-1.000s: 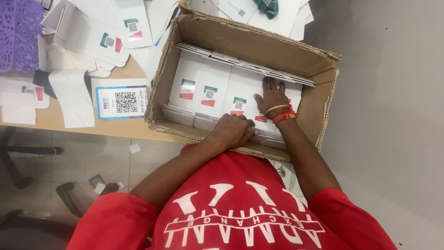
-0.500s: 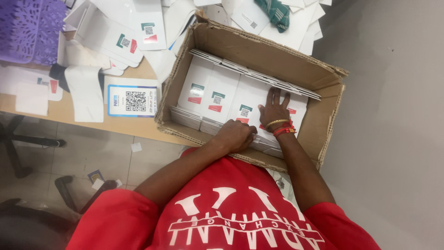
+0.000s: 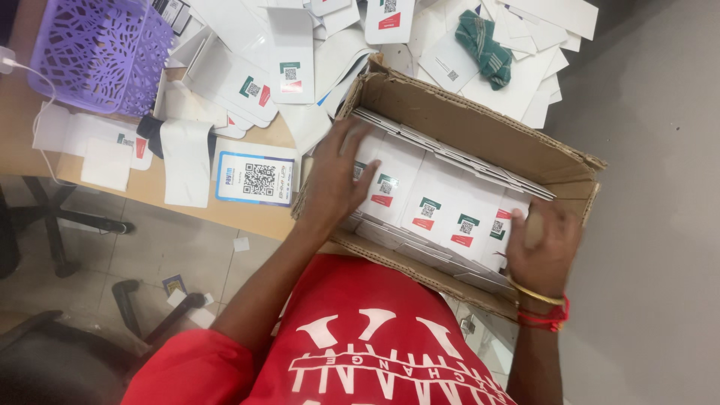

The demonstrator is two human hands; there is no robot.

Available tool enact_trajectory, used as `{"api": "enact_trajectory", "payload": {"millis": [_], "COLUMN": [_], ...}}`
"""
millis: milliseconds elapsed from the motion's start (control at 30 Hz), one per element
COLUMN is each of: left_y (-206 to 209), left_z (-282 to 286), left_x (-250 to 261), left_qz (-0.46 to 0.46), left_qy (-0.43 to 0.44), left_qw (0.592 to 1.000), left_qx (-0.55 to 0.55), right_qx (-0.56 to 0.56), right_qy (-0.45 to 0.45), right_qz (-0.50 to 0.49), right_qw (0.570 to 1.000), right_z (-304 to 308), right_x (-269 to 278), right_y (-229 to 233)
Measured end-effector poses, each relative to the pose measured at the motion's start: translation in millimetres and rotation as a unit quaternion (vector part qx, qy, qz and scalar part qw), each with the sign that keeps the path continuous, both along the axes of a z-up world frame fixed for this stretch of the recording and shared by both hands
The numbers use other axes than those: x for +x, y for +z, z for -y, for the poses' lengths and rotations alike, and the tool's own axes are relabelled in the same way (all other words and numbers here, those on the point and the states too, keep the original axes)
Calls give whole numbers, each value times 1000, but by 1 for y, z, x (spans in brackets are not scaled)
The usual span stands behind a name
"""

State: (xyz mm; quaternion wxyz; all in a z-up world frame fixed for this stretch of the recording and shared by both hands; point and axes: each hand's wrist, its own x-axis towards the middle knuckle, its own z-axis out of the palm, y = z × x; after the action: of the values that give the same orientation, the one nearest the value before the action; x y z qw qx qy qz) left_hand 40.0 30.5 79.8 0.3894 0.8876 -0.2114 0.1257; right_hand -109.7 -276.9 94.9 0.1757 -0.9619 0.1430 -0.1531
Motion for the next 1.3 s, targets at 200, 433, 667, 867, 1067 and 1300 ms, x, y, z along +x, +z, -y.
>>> {"api": "enact_trajectory", "payload": {"millis": [200, 433, 667, 867, 1067, 1300], "left_y": [-40, -65, -42, -44, -43, -19], "left_z": [-40, -55, -94, -147, -162, -131], "left_x": [16, 24, 36, 49, 64, 89], "left_qz": [-183, -244, -308, -254, -231, -60], "left_qy": [47, 41, 80, 105, 112, 95], "left_qw": [979, 969, 948, 961, 966, 993], "left_qx": [-75, 9, 14, 36, 39, -28], "right_qx": [-46, 118, 103, 160, 108, 138], "right_qy": [-145, -216, -182, -118, -106, -96], "right_qz": [-106, -238, -228, -220, -231, -166], "right_qw": [983, 939, 951, 955, 961, 972], "right_z": [61, 64, 17, -35, -47, -49], "right_x": [-42, -52, -25, 2, 10, 13], "right_y": [0, -50, -41, -40, -52, -48]}}
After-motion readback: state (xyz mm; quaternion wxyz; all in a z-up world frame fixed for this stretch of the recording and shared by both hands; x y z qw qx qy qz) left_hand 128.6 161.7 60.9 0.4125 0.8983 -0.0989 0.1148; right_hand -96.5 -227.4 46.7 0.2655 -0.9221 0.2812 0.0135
